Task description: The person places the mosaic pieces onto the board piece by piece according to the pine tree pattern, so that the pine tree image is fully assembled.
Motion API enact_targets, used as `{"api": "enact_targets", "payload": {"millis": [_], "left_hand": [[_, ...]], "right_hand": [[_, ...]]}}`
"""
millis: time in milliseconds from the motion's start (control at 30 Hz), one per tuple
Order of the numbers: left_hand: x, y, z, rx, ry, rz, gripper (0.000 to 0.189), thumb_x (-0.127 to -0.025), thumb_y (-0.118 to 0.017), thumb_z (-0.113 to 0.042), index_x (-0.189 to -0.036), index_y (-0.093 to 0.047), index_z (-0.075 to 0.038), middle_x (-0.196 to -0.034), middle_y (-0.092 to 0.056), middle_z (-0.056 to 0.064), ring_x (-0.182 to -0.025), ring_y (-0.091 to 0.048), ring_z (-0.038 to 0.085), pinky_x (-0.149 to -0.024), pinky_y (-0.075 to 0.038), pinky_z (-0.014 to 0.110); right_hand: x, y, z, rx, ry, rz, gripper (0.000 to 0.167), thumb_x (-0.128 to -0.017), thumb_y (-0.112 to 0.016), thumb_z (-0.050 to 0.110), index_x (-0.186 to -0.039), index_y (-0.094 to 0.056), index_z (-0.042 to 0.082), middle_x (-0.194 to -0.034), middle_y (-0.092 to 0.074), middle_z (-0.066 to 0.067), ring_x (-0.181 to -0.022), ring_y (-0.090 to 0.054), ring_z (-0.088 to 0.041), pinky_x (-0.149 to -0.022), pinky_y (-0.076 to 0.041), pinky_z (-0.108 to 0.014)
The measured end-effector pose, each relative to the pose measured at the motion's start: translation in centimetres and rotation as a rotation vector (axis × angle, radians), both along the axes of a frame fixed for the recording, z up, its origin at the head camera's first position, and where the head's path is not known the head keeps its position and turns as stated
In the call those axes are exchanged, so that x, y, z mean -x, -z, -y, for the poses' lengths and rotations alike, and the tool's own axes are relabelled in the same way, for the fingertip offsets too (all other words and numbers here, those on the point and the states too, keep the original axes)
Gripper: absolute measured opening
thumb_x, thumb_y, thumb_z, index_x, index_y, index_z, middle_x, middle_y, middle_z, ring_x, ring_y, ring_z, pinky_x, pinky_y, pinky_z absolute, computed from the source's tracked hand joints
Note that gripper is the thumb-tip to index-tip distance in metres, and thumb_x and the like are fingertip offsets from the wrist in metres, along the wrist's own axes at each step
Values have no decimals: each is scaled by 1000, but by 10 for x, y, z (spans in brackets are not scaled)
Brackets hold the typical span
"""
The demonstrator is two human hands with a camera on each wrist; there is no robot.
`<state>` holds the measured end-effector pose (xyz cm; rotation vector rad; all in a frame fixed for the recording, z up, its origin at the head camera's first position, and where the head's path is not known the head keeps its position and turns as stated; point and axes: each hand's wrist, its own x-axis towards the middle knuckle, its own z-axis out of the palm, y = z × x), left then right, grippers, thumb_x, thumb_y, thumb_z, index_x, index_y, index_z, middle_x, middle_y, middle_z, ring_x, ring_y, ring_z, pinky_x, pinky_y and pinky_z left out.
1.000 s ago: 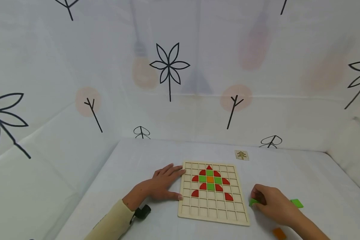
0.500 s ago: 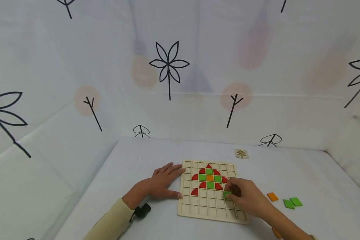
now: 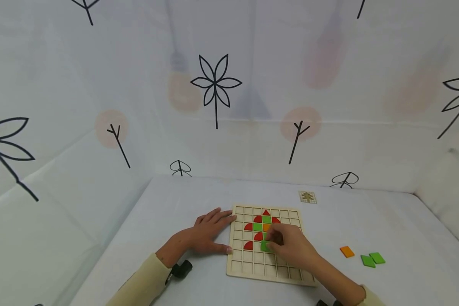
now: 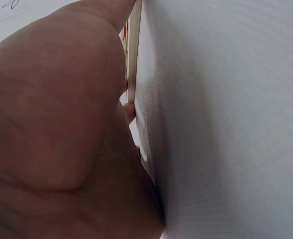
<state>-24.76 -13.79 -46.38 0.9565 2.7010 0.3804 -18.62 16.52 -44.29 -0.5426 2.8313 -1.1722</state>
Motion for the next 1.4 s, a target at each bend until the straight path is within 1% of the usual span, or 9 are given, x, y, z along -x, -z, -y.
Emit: {"api": "enact_targets", "payload": {"millis": [267, 500, 767, 900, 1000, 1200, 1400], "left_hand": [[-1, -1, 0, -3, 2, -1, 98, -94, -62, -75, -171, -18, -35, -178, -13, -7, -165, -4, 30, -122, -22, 63], [0, 1, 1, -9, 1, -8, 99, -93, -61, -77, -171, -18, -36, -177, -13, -9, -165, -4, 30, -122, -22, 63], [0, 1, 1, -5, -5, -3, 98, -93, -62, -76, -171, -18, -36, -177, -13, -9, -165, -4, 30, -122, -22, 63], [0, 1, 1, -5, -4, -5, 98, -93, -62, -76, -171, -18, -35, -177, -13, -9, -165, -4, 30, -122, -22, 63], [0, 1, 1, -5, -3, -9, 98, -93, -62, -77, -171, -18, -35, -178, -13, -9, -165, -4, 30, -122, -22, 63], [0, 2, 1, -4, 0, -6, 99, -93, -62, -77, -171, -18, -35, -178, -13, -8, -165, -3, 29, -123, -21, 63], [1, 2, 0, 2, -5, -5, 99, -92, -62, -77, -171, -17, -36, -178, -12, -9, -165, -4, 29, -122, -22, 63]], "right_hand": [[6, 3, 12, 12, -16, -11, 18, -89, -82, 3, -89, -69, 14, -81, -64, 8, -73, -57, -10, -65, -50, -24], [6, 4, 18, -6, 5, -12, 18, -89, -83, 4, -88, -69, 15, -80, -64, 9, -72, -57, -10, -64, -49, -24], [7, 6, 22, -47, 17, -20, 16, -88, -84, 4, -89, -74, 16, -81, -62, 11, -72, -56, -9, -64, -49, -24], [5, 6, 21, -53, 13, -33, 15, -89, -84, 4, -91, -76, 16, -83, -63, 11, -73, -57, -8, -65, -50, -24], [1, 4, 19, -48, 19, -41, 15, -89, -83, 3, -92, -76, 16, -84, -64, 11, -74, -57, -7, -66, -51, -24], [-7, -4, 9, -23, 60, -48, 18, -89, -82, 1, -90, -72, 16, -83, -63, 10, -73, -57, -9, -65, -52, -23], [-11, -5, -7, -26, 90, -44, 15, -91, -80, 2, -93, -73, 15, -85, -63, 9, -74, -57, -9, -66, -51, -24]]}}
